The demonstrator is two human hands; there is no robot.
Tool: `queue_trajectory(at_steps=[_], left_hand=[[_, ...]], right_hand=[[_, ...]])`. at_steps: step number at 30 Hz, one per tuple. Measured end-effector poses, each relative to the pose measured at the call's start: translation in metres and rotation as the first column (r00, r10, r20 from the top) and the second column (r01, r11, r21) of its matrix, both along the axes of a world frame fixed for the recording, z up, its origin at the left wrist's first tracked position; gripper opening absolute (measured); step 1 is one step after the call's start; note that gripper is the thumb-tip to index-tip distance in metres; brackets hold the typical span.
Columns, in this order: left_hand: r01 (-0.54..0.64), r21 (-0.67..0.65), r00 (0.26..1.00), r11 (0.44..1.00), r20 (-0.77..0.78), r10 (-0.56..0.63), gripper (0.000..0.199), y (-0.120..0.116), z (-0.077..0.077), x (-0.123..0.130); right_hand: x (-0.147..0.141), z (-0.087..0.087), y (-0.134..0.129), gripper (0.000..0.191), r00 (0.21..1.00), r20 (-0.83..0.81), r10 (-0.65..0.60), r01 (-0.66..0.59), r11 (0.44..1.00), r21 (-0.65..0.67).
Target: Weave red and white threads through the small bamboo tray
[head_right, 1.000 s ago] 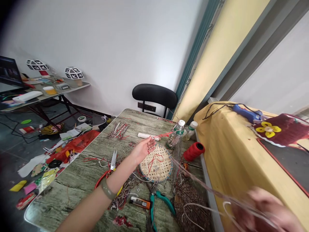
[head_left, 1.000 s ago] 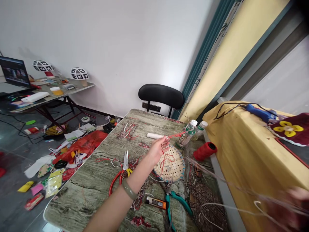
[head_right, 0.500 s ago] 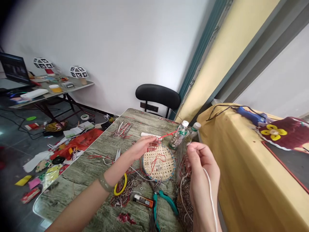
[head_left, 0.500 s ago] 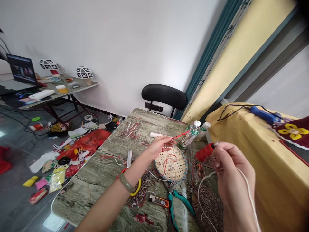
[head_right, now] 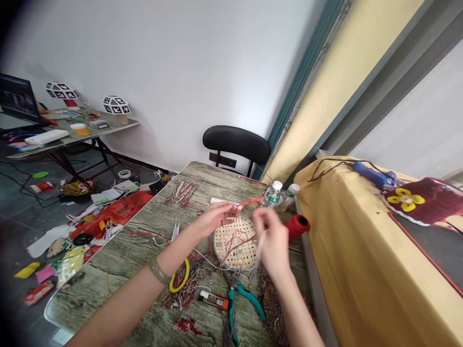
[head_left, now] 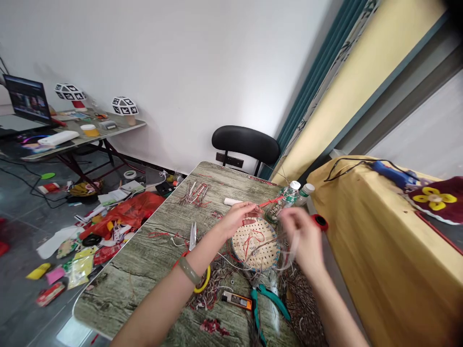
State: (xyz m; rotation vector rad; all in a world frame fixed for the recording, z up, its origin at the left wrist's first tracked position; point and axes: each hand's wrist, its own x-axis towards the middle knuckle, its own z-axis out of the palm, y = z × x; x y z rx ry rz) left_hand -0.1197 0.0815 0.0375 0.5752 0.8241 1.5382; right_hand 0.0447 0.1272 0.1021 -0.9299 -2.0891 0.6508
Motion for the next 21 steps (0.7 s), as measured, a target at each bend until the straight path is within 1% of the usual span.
queue_trajectory(at_steps=[1, 2, 4, 6, 8, 10, 11, 12, 14, 17, 19, 21], left_hand=[[-0.011, -0.005, 1.0, 1.0, -0.009, 0.011, 0.015, 0.001, -0.002, -0.001], [-0.019, -0.009, 1.0, 1.0, -0.02, 0.019, 0.015, 0.001, -0.003, -0.002], [-0.025, -0.014, 0.999, 1.0, -0.045, 0.024, 0.015, 0.002, -0.007, -0.003], [-0.031, -0.018, 0.997, 0.999, -0.07, 0.03, 0.016, 0.003, -0.01, -0.003], [-0.047, -0.021, 0.995, 0.999, -0.091, 0.045, 0.016, 0.002, -0.012, -0.003], [-0.062, -0.029, 0.993, 0.998, -0.105, 0.059, 0.017, 0.001, -0.013, -0.003], [-0.068, -0.034, 0.992, 0.997, -0.109, 0.064, 0.017, 0.0, -0.013, -0.003], [-0.07, -0.04, 0.992, 0.997, -0.112, 0.065, 0.018, -0.001, -0.013, -0.002], [-0.07, -0.052, 0.991, 0.996, -0.114, 0.064, 0.018, -0.002, -0.013, -0.001], [-0.077, -0.066, 0.991, 0.995, -0.116, 0.069, 0.017, -0.001, -0.015, 0.0], [-0.088, -0.074, 0.99, 0.993, -0.116, 0.079, 0.017, 0.001, -0.016, 0.0], [-0.094, -0.081, 0.99, 0.992, -0.116, 0.085, 0.017, 0.002, -0.016, 0.0]], right_hand=[[0.001, -0.023, 0.005, 0.014, 0.99, 0.117, 0.077, -0.072, 0.996, -0.05], [0.002, -0.044, 0.01, 0.011, 0.969, 0.215, 0.125, -0.108, 0.99, -0.092], [0.003, -0.077, 0.02, 0.02, 0.91, 0.367, 0.191, -0.146, 0.978, -0.147], [0.001, -0.099, 0.029, 0.032, 0.827, 0.483, 0.287, -0.211, 0.955, -0.207], [-0.003, -0.115, 0.031, 0.05, 0.729, 0.567, 0.384, -0.273, 0.922, -0.273], [-0.008, -0.128, 0.026, 0.07, 0.649, 0.628, 0.429, -0.291, 0.903, -0.316], [-0.011, -0.134, 0.022, 0.075, 0.624, 0.651, 0.432, -0.288, 0.902, -0.322], [-0.014, -0.139, 0.017, 0.074, 0.608, 0.67, 0.425, -0.283, 0.905, -0.318], [-0.018, -0.145, 0.006, 0.062, 0.604, 0.691, 0.397, -0.277, 0.918, -0.285], [-0.02, -0.149, -0.006, 0.043, 0.639, 0.688, 0.344, -0.264, 0.938, -0.224], [-0.021, -0.151, -0.009, 0.029, 0.664, 0.673, 0.326, -0.25, 0.945, -0.212], [-0.022, -0.152, -0.009, 0.021, 0.686, 0.646, 0.334, -0.247, 0.943, -0.224]])
